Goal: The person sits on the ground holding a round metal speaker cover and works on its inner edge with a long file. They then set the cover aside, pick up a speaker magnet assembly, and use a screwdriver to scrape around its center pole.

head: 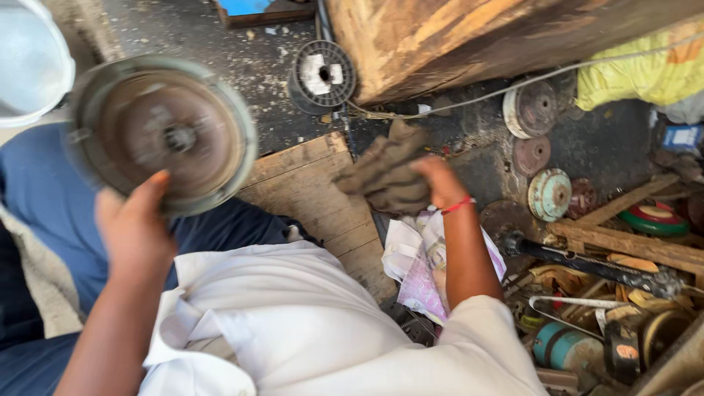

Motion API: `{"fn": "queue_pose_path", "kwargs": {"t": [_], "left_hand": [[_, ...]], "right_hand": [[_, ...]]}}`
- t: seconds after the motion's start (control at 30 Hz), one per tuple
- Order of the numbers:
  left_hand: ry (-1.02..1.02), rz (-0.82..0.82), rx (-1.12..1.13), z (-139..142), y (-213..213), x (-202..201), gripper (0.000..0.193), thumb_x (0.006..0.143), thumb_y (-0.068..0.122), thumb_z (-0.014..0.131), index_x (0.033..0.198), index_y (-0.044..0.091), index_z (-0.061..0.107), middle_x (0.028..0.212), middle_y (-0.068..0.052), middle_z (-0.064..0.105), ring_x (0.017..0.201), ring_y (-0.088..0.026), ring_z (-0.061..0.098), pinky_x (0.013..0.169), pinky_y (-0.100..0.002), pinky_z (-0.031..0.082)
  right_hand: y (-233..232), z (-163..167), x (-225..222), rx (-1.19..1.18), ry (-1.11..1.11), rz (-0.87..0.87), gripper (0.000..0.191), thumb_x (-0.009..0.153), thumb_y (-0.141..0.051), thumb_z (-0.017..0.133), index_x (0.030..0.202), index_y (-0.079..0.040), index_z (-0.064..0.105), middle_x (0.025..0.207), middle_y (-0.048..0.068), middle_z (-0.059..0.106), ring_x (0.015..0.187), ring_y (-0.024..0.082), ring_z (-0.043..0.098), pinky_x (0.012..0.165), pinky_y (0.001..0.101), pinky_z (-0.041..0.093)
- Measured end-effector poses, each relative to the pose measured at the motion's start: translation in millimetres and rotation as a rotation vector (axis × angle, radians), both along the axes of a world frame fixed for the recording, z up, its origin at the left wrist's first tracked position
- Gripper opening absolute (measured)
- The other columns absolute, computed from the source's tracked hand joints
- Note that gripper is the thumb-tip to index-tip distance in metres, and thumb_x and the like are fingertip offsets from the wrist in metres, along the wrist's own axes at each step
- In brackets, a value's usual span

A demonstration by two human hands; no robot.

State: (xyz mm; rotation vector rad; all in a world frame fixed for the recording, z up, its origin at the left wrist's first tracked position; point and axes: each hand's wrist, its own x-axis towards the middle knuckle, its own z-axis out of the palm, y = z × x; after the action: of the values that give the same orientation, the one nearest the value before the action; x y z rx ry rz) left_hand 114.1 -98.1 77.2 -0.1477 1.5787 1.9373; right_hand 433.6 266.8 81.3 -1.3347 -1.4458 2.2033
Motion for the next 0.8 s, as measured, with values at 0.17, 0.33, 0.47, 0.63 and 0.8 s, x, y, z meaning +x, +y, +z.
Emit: {"fn": "queue_pose_path", "kwargs": {"t": [0.17, 0.33, 0.47, 0.63, 0.8], "left_hand": [[0.128, -0.105, 0.139, -21, 48, -14, 0.032, 0.098, 0.006, 0.068, 0.129, 0.002, 0.062, 0.118, -0.006, 0.067, 0.102, -0.012, 0.062, 0.089, -0.029, 0.051], [0.101, -0.114, 0.225, -23, 72, -37, 0.036, 0.102, 0.016, 0.064, 0.134, 0.002, 0.058, 0.121, -0.003, 0.068, 0.107, -0.011, 0.062, 0.096, -0.028, 0.051], [0.12, -0.095, 0.225, -24, 78, -48, 0.036, 0.106, 0.024, 0.062, 0.135, 0.002, 0.058, 0.118, -0.002, 0.066, 0.104, -0.009, 0.059, 0.093, -0.027, 0.05], [0.256, -0.112, 0.076, -21, 83, -58, 0.041, 0.108, 0.03, 0.06, 0.136, 0.0, 0.058, 0.119, -0.003, 0.066, 0.107, -0.01, 0.058, 0.097, -0.028, 0.049], [0.448, -0.132, 0.057, -11, 86, -63, 0.053, 0.109, 0.03, 0.057, 0.15, -0.001, 0.046, 0.133, -0.008, 0.064, 0.122, -0.015, 0.056, 0.107, -0.03, 0.044]], "right_hand": [[-31, -4, -37, -0.051, -0.014, 0.314, 0.03, 0.083, -0.014, 0.08, 0.109, -0.001, 0.073, 0.104, 0.004, 0.075, 0.094, 0.014, 0.068, 0.084, 0.0314, 0.056], [-34, 30, -84, 0.587, -0.134, 0.818, 0.023, 0.088, -0.019, 0.083, 0.096, 0.0, 0.074, 0.1, 0.009, 0.071, 0.096, 0.017, 0.064, 0.086, 0.0323, 0.053], [-42, 44, -141, 0.561, 0.303, 0.884, 0.024, 0.089, -0.019, 0.08, 0.102, 0.0, 0.073, 0.125, 0.01, 0.062, 0.121, 0.019, 0.057, 0.107, 0.0341, 0.043], [-87, 21, -262, 0.164, 0.108, 0.329, 0.041, 0.091, -0.019, 0.078, 0.126, -0.001, 0.068, 0.11, 0.006, 0.07, 0.1, 0.015, 0.062, 0.086, 0.0306, 0.05], [-133, 29, -330, 1.142, -0.271, 0.547, 0.031, 0.095, -0.023, 0.07, 0.125, -0.013, 0.07, 0.111, 0.008, 0.075, 0.101, 0.028, 0.072, 0.088, 0.04, 0.057]]}}
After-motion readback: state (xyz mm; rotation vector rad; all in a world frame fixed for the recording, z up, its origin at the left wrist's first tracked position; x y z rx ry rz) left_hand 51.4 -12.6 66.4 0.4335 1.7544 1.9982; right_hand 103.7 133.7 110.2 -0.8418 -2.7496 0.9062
